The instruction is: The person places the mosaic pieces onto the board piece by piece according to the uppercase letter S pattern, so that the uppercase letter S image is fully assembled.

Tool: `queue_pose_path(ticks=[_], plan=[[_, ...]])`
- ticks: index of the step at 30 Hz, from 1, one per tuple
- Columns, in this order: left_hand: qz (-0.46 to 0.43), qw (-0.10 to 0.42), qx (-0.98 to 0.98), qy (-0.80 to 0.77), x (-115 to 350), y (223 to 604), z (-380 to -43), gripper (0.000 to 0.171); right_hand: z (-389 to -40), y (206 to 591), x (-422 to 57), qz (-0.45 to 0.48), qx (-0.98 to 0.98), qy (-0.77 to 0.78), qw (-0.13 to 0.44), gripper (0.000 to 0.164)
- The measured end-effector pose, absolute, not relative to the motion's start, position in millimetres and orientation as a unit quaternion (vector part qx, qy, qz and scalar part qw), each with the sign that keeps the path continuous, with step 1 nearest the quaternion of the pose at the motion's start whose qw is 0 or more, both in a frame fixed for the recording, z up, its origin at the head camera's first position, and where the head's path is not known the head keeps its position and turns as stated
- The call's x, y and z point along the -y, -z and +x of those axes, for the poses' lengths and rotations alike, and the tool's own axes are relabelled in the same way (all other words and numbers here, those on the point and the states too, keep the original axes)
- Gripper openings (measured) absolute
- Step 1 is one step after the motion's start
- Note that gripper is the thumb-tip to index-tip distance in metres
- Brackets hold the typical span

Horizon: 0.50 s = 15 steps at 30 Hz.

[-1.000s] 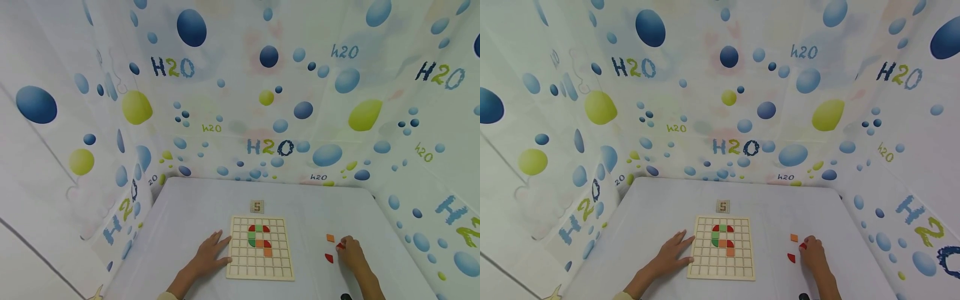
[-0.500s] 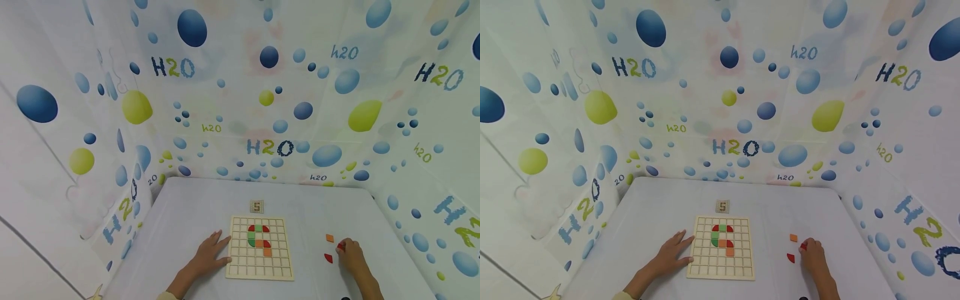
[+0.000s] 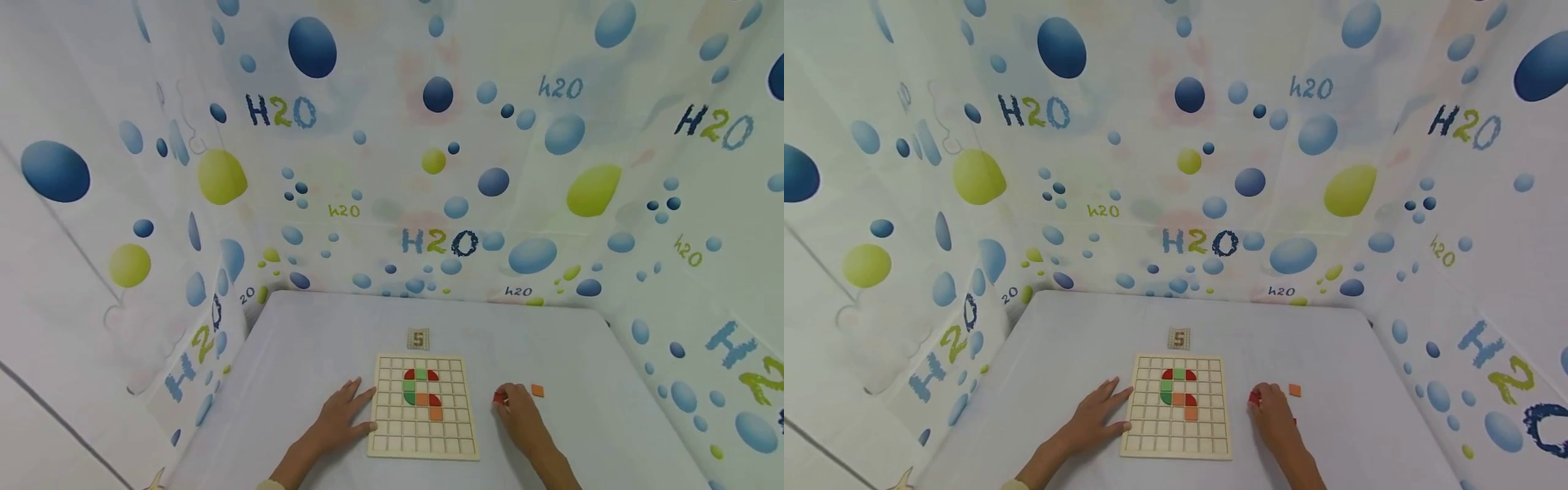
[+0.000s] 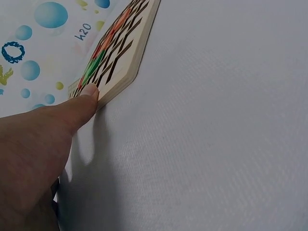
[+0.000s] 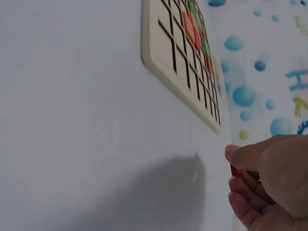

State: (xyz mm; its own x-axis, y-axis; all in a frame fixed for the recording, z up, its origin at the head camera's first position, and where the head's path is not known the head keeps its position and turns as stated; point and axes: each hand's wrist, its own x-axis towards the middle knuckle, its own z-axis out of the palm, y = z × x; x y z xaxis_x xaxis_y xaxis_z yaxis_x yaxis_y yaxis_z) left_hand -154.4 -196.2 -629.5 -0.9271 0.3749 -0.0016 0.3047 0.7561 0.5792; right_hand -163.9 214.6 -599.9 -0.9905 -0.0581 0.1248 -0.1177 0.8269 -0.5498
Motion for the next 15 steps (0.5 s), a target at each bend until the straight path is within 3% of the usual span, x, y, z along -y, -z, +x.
queue_pose_path(ticks=[8,15], plan=[[0.176,0.064,-0.937,-0.295,196.7,629.3,-154.2,0.076,-144.3,611.6,-138.0,0.118,0.955,-0.273,0.003,0.021],[0.176,0.066,-0.937,-0.296,195.2,625.7,-153.0,0.077,-138.7,618.5,-120.3,0.155,0.95,-0.268,0.024,0.022]])
